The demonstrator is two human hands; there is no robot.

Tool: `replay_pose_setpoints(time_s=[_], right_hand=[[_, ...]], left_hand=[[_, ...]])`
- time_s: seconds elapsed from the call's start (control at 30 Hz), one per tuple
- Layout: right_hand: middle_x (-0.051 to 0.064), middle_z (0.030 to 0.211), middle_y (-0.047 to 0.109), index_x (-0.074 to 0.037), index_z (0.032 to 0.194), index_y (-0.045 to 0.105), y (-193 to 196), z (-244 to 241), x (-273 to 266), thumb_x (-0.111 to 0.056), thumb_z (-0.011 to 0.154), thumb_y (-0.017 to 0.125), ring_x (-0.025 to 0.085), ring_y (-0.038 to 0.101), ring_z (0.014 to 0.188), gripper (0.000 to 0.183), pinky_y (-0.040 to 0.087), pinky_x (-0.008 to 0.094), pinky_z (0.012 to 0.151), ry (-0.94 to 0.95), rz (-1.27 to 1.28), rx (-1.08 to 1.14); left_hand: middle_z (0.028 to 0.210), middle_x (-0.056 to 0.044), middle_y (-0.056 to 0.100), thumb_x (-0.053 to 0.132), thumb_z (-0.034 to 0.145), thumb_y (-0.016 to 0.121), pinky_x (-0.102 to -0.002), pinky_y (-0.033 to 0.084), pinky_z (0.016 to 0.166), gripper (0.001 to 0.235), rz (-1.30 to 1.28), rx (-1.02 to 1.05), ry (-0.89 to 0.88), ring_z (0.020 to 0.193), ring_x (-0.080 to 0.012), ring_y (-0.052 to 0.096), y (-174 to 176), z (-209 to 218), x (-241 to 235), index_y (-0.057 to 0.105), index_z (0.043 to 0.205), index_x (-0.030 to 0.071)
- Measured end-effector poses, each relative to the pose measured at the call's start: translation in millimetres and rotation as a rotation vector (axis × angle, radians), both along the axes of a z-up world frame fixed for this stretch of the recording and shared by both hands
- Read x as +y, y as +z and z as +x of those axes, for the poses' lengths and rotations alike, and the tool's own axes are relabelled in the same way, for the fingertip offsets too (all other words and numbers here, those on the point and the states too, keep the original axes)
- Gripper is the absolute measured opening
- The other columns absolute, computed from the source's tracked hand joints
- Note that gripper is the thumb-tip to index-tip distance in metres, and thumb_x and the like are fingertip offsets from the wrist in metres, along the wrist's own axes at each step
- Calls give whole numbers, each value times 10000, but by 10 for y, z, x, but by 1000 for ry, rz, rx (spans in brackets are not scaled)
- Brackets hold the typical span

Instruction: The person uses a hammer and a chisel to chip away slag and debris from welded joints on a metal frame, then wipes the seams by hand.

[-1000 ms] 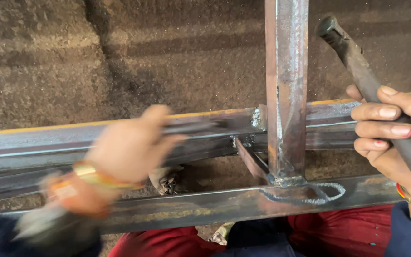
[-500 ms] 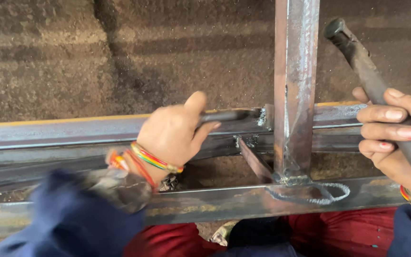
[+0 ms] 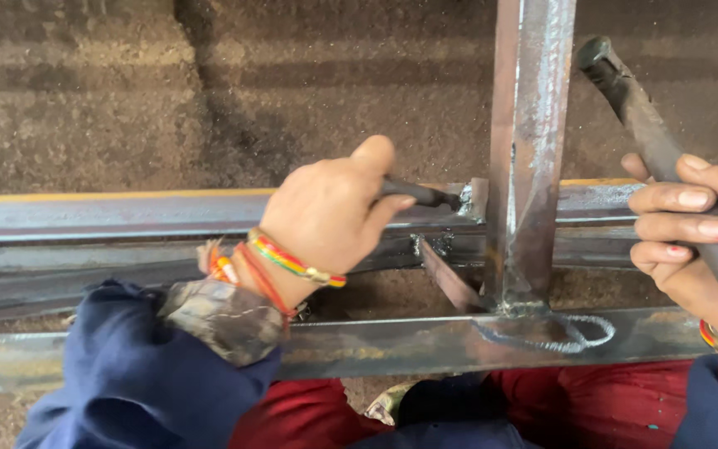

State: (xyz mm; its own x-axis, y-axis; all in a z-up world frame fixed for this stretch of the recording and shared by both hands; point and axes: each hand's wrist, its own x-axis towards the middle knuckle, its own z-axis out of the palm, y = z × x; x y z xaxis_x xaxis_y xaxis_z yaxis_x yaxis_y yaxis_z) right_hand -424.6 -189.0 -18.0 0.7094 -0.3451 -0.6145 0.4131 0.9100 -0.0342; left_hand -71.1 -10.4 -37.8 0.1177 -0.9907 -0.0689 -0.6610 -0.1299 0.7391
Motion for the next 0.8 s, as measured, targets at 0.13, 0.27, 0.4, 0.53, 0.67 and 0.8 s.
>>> replay_pose_setpoints(time_s=[0.13, 0.27, 0.4, 0.53, 0.67, 0.8], right_hand=[[11, 938, 551, 140, 1454, 448, -7, 21, 16, -165, 1183, 421, 40, 535, 676, 409, 403, 268, 691, -19, -1, -16], [-37, 943, 551, 84, 1315, 477, 75, -14, -1, -189, 1247, 420, 6, 518, 689, 287, 395, 249, 718, 35, -36, 25], [-32, 929, 538, 79, 1343, 497, 130, -14, 14, -189, 1232, 433, 11, 494, 637, 297, 383, 262, 676, 63, -15, 1], [-74, 889, 536, 44, 1278, 514, 159, 0, 62, -188, 1177, 422, -34, 512, 643, 269, 390, 215, 667, 121, -143, 92], [-27, 907, 525, 99, 1305, 490, 168, -36, 75, -161, 1180, 417, -1, 488, 667, 297, 382, 261, 688, 53, 14, -39], [-61, 932, 537, 113, 1401, 497, 224, 7, 88, -199, 1223, 442, -28, 508, 654, 363, 391, 225, 679, 83, -132, 103]], left_hand=[[689, -169, 651, 294, 938, 740, -539, 497, 595, 337, -113, 31, 1, 703, -421, 670, 221, -205, -80, 512, 1049, 72], [735, -149, 646, 243, 970, 717, -531, 500, 632, 327, -276, 39, 8, 732, -411, 665, 440, -352, -155, 487, 1111, 57], [703, -156, 651, 236, 929, 722, -545, 485, 572, 331, -192, -7, 44, 684, -421, 662, 339, -430, -257, 471, 1046, 57], [731, -176, 654, 234, 937, 732, -559, 478, 612, 350, -273, 49, 42, 737, -440, 659, 200, -384, -162, 457, 1061, 58], [739, -185, 662, 228, 930, 736, -568, 467, 613, 360, -295, 30, 46, 745, -452, 653, 190, -418, -177, 464, 1078, 44], [749, -178, 670, 228, 928, 731, -553, 489, 646, 334, -230, 73, 44, 773, -439, 667, 331, -449, -244, 463, 1026, 53]])
